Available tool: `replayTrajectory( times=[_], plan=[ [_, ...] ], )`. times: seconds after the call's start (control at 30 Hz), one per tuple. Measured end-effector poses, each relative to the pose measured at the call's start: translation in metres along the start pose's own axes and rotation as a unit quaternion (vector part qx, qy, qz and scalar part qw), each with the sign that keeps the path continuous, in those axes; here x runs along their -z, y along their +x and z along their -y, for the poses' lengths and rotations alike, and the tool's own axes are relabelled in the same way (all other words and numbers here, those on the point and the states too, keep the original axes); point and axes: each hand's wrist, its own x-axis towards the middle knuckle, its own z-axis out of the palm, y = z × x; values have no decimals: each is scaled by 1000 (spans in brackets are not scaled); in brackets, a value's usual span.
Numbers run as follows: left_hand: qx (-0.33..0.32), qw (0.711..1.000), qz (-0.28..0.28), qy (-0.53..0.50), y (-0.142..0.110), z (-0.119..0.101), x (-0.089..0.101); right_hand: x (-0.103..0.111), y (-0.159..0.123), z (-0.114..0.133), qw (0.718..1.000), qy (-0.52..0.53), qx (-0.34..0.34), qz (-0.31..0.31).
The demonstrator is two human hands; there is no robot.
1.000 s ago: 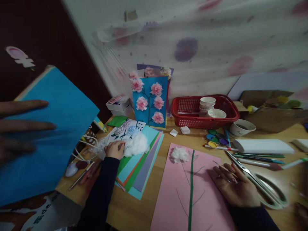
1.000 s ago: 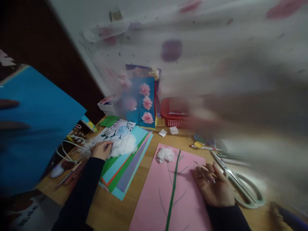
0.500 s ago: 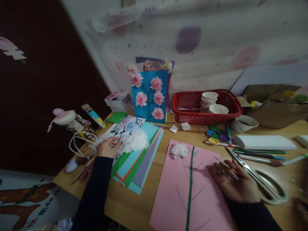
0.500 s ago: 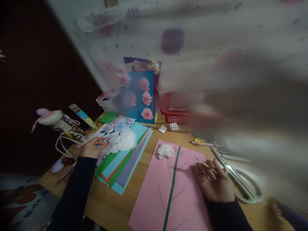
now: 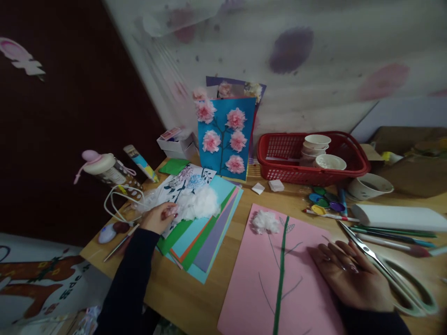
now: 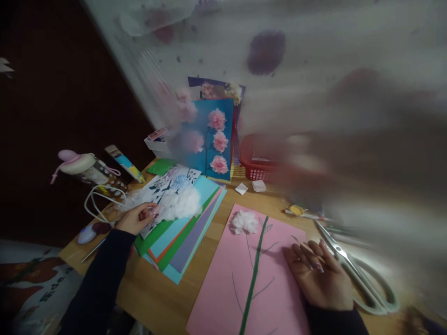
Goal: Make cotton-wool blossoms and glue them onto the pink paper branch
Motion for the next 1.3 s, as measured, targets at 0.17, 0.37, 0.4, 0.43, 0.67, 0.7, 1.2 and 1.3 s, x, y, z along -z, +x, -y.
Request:
replayTrajectory(
  times=[0.17,0.37,0.4,0.43,0.67,0.7,1.2,1.3],
  plan=[
    [-12,998,27,58,13,2,-1,-5,-2,0,1000,3,-1,-27],
    [-35,998,27,37,16,3,0,-6,-3,0,999,7,3,-32],
    [-40,999,26,27,15,4,1,-6,-3,0,1000,4,3,-31],
    [-46,999,25,16,15,5,3,-5,-2,0,1000,0,3,-29],
    [-47,970,-35,-235,5,12,8,-1,1,0,1000,-7,4,-14],
    [-34,961,-38,-273,4,10,9,0,1,0,1000,-7,2,-8],
    [-119,708,327,-614,-54,-200,-56,-2,-9,-12,951,-239,84,176],
    [-99,704,327,-623,-53,-217,-70,-3,-16,-24,937,-264,126,191]
  ],
)
